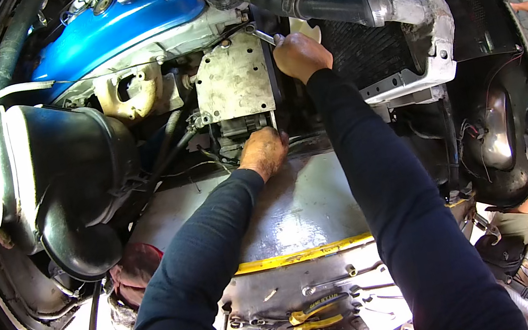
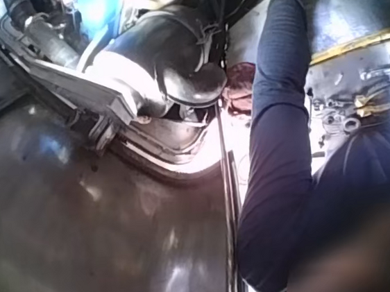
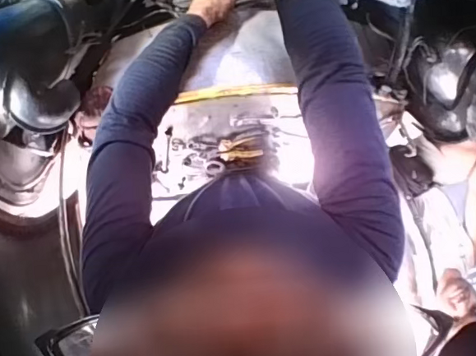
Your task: The person works inside the engine bay of a car, using wrenches and sockets to tighten bolts on a metal bracket near the radiator. They repeatedly reach into the engine compartment, adjust fasteners, and place tools on the hood. Another person is visible nearby but not directly involved in the task.
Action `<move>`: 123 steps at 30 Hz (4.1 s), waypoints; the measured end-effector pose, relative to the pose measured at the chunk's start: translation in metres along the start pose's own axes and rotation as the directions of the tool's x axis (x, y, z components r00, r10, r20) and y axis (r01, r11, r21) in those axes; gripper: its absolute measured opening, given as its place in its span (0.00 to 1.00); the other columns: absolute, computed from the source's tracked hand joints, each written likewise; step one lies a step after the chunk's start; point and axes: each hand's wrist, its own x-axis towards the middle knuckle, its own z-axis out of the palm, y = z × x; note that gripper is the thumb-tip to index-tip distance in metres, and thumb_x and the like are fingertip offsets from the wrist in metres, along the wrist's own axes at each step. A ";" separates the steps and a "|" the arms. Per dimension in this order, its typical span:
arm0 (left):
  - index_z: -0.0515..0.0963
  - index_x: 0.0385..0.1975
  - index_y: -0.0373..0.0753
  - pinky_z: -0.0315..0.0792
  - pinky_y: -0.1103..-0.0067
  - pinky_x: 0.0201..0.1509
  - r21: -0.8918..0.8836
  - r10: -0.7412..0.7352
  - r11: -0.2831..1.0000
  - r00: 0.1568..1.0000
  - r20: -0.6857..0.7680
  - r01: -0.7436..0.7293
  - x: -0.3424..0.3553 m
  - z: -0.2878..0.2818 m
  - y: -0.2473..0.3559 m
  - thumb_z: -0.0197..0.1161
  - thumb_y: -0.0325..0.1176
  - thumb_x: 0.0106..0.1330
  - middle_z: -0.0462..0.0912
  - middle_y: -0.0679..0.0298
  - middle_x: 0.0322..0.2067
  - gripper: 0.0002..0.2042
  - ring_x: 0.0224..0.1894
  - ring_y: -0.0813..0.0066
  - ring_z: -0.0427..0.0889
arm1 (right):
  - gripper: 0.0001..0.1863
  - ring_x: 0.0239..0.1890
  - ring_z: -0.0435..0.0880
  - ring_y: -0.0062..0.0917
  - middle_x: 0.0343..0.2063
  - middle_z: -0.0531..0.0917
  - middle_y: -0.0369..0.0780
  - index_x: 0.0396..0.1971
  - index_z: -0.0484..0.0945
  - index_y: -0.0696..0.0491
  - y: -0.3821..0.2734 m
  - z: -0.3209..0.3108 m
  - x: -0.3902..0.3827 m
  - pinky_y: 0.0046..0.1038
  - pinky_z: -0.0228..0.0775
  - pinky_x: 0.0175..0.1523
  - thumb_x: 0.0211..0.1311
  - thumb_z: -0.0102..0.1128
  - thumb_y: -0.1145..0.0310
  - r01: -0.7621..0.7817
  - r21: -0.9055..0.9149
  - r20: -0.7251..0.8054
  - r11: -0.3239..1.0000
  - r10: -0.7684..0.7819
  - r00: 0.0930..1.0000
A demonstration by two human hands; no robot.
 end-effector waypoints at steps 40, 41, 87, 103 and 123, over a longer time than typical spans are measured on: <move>0.87 0.36 0.32 0.78 0.58 0.55 0.131 -0.108 0.987 0.991 0.075 0.098 -0.014 -0.031 0.021 0.50 0.53 0.74 0.87 0.41 0.38 0.27 0.47 0.42 0.86 | 0.25 0.59 0.82 0.46 0.54 0.84 0.52 0.54 0.82 0.55 -0.006 -0.029 0.016 0.43 0.71 0.64 0.74 0.45 0.53 0.091 -0.163 -0.013 0.983 -0.094 0.996; 0.87 0.36 0.32 0.78 0.58 0.55 0.134 -0.096 0.987 0.993 0.070 0.085 -0.014 -0.031 0.022 0.51 0.53 0.74 0.87 0.41 0.38 0.27 0.47 0.42 0.86 | 0.25 0.58 0.82 0.46 0.54 0.84 0.52 0.54 0.82 0.55 -0.007 -0.029 0.015 0.43 0.71 0.64 0.74 0.45 0.52 0.072 -0.176 0.007 0.982 -0.072 0.997; 0.82 0.42 0.30 0.73 0.66 0.51 -0.606 -0.318 0.768 0.945 -0.081 0.207 0.038 0.038 0.021 0.56 0.40 0.66 0.85 0.45 0.45 0.18 0.46 0.59 0.83 | 0.28 0.61 0.82 0.44 0.56 0.84 0.46 0.54 0.84 0.52 0.012 -0.012 0.022 0.40 0.71 0.66 0.76 0.37 0.50 0.114 -0.169 0.130 0.979 -0.093 0.987; 0.84 0.42 0.37 0.78 0.68 0.57 -0.266 -0.109 0.962 0.975 -0.196 0.054 0.053 0.045 0.010 0.68 0.23 0.55 0.86 0.50 0.47 0.13 0.56 0.55 0.84 | 0.24 0.54 0.85 0.49 0.52 0.84 0.55 0.49 0.83 0.63 0.013 0.024 0.026 0.45 0.75 0.59 0.75 0.39 0.63 0.084 -0.117 0.067 0.990 -0.077 0.995; 0.83 0.49 0.30 0.74 0.68 0.61 0.115 -0.173 0.982 0.961 0.218 0.150 -0.004 -0.055 0.030 0.60 0.61 0.66 0.85 0.43 0.51 0.33 0.54 0.51 0.85 | 0.27 0.50 0.84 0.54 0.44 0.86 0.54 0.39 0.85 0.58 -0.005 -0.008 -0.004 0.49 0.73 0.59 0.72 0.47 0.49 0.398 -0.229 0.012 0.888 -0.406 0.914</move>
